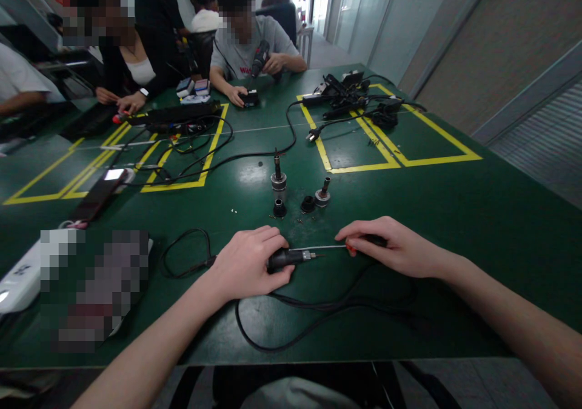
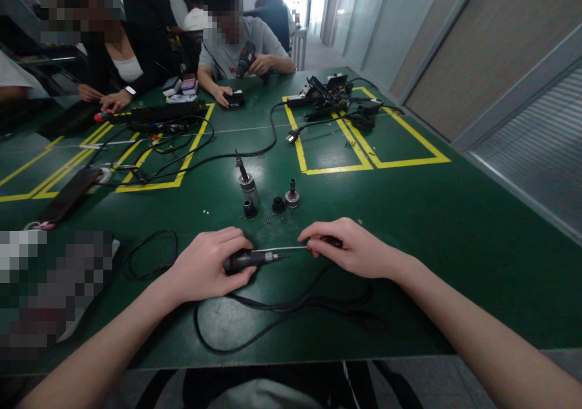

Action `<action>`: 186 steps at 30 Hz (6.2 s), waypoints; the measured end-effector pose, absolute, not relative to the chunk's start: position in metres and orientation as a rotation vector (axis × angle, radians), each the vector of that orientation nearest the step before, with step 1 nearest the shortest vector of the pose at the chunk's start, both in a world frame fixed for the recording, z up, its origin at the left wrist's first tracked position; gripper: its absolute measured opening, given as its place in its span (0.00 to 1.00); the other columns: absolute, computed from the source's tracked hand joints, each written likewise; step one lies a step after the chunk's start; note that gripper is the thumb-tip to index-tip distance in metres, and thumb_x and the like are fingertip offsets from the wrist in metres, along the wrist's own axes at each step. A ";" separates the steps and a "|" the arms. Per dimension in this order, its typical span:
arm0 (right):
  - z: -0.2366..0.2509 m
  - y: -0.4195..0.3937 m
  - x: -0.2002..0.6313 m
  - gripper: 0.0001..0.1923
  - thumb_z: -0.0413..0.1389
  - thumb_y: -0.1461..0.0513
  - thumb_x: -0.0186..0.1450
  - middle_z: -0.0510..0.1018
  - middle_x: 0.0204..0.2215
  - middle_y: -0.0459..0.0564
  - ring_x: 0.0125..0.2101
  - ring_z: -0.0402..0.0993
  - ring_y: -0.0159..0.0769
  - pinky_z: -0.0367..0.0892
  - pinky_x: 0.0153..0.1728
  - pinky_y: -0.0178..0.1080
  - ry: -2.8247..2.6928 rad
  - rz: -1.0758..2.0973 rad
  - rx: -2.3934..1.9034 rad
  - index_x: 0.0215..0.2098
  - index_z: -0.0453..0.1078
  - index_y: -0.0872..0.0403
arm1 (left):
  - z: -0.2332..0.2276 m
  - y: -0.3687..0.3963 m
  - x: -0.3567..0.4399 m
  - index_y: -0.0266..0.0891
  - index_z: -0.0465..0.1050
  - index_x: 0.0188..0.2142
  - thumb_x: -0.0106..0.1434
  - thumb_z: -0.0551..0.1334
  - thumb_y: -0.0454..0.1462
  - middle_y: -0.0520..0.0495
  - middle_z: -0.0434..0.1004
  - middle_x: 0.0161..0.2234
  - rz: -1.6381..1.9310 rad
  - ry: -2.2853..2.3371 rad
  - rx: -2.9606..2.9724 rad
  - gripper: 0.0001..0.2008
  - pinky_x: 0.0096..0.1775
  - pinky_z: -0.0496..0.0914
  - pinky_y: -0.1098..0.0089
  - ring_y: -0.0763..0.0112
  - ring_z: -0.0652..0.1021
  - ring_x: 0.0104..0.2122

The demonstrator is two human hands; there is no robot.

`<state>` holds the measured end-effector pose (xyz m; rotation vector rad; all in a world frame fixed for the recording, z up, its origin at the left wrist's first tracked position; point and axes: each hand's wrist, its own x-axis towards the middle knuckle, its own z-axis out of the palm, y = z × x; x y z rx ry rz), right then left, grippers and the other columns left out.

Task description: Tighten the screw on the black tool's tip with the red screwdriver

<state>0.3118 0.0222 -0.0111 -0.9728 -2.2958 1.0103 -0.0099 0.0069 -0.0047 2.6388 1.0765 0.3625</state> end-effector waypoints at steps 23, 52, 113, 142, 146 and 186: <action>-0.013 0.023 0.314 0.08 0.64 0.61 0.70 0.85 0.41 0.54 0.40 0.84 0.43 0.80 0.42 0.43 -2.274 0.851 -0.887 0.47 0.82 0.50 | -0.005 0.007 -0.008 0.42 0.74 0.38 0.64 0.65 0.39 0.50 0.79 0.34 0.350 1.105 2.636 0.04 0.33 0.69 0.69 0.66 0.79 0.33; -0.013 0.023 0.309 0.10 0.61 0.56 0.75 0.85 0.32 0.49 0.29 0.79 0.36 0.71 0.32 0.36 -2.320 0.887 -0.916 0.47 0.82 0.52 | -0.005 0.007 -0.009 0.41 0.74 0.38 0.65 0.64 0.39 0.50 0.78 0.33 0.375 1.067 2.667 0.04 0.33 0.67 0.68 0.66 0.78 0.33; -0.009 0.020 0.309 0.12 0.60 0.56 0.72 0.89 0.38 0.53 0.34 0.85 0.41 0.77 0.37 0.40 -2.360 0.844 -0.989 0.48 0.82 0.51 | -0.002 0.003 -0.002 0.41 0.73 0.41 0.67 0.68 0.46 0.48 0.79 0.39 0.191 1.187 2.629 0.12 0.39 0.73 0.63 0.60 0.80 0.39; -0.009 0.018 0.312 0.11 0.61 0.59 0.71 0.88 0.39 0.52 0.36 0.86 0.43 0.80 0.39 0.41 -2.335 0.829 -0.974 0.49 0.81 0.49 | -0.002 0.002 -0.005 0.41 0.75 0.43 0.70 0.66 0.46 0.48 0.81 0.40 0.219 1.148 2.641 0.11 0.39 0.73 0.65 0.62 0.80 0.40; -0.012 0.018 0.312 0.10 0.62 0.58 0.70 0.86 0.36 0.52 0.33 0.84 0.41 0.78 0.36 0.40 -2.339 0.797 -0.953 0.49 0.81 0.49 | -0.001 0.002 -0.005 0.41 0.75 0.42 0.70 0.66 0.45 0.47 0.81 0.39 0.201 1.150 2.636 0.11 0.38 0.72 0.65 0.62 0.81 0.40; -0.016 0.022 0.310 0.16 0.54 0.56 0.77 0.85 0.27 0.48 0.23 0.78 0.35 0.69 0.24 0.35 -2.299 0.883 -1.007 0.47 0.83 0.52 | 0.000 0.005 -0.003 0.40 0.77 0.40 0.69 0.68 0.44 0.49 0.79 0.37 0.181 1.169 2.603 0.09 0.38 0.70 0.65 0.62 0.80 0.38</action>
